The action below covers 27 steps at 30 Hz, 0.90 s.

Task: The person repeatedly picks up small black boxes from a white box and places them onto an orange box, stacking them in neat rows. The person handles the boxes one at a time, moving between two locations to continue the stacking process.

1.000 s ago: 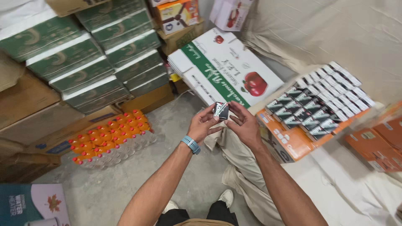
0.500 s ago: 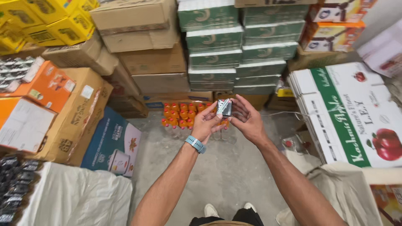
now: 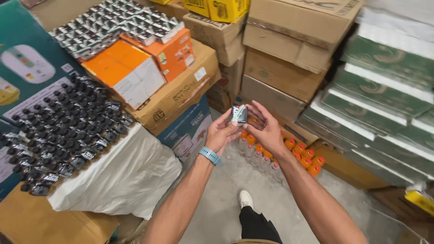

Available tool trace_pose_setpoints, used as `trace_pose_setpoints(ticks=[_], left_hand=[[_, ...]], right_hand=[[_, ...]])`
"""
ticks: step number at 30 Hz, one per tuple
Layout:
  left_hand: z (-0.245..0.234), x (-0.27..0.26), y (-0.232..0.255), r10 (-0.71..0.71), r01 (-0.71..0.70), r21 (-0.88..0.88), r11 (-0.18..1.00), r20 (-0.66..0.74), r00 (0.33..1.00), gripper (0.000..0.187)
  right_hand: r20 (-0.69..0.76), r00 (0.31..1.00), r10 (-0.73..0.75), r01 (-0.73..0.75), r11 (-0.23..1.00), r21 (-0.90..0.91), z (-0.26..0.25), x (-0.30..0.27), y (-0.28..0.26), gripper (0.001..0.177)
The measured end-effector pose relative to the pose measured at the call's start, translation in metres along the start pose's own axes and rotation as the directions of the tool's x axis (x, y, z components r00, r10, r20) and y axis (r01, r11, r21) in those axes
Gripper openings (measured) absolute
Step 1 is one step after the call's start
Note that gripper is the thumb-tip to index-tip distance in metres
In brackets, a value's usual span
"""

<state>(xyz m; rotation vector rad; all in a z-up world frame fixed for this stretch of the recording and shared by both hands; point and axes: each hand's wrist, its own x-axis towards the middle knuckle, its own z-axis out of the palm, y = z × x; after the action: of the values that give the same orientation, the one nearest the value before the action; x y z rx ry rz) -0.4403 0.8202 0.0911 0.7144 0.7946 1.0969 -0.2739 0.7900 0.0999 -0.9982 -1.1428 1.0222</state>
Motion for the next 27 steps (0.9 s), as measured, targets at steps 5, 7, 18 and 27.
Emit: trace_pose_setpoints(ticks=[5, 7, 18, 27], left_hand=[[-0.034, 0.059, 0.052, 0.112, -0.118, -0.032, 0.993, -0.149, 0.983, 0.06], [-0.042, 0.077, 0.07, 0.14, -0.151, -0.035, 0.988, -0.218, 0.966, 0.06], [-0.125, 0.197, 0.125, 0.376, -0.284, 0.257, 0.924, -0.469, 0.799, 0.041], [-0.179, 0.273, 0.192, 0.361, -0.239, 0.319, 0.917, -0.41, 0.837, 0.055]], right_hand=[[0.153, 0.988, 0.022, -0.028, 0.999, 0.04, 0.056, 0.094, 0.007, 0.078], [0.208, 0.977, 0.048, -0.058, 0.997, 0.042, 0.076, 0.129, 0.017, 0.071], [0.339, 0.941, 0.001, -0.029, 0.997, 0.077, 0.163, 0.285, 0.101, 0.072], [0.289, 0.956, 0.048, -0.034, 0.998, -0.053, 0.241, 0.384, 0.117, 0.046]])
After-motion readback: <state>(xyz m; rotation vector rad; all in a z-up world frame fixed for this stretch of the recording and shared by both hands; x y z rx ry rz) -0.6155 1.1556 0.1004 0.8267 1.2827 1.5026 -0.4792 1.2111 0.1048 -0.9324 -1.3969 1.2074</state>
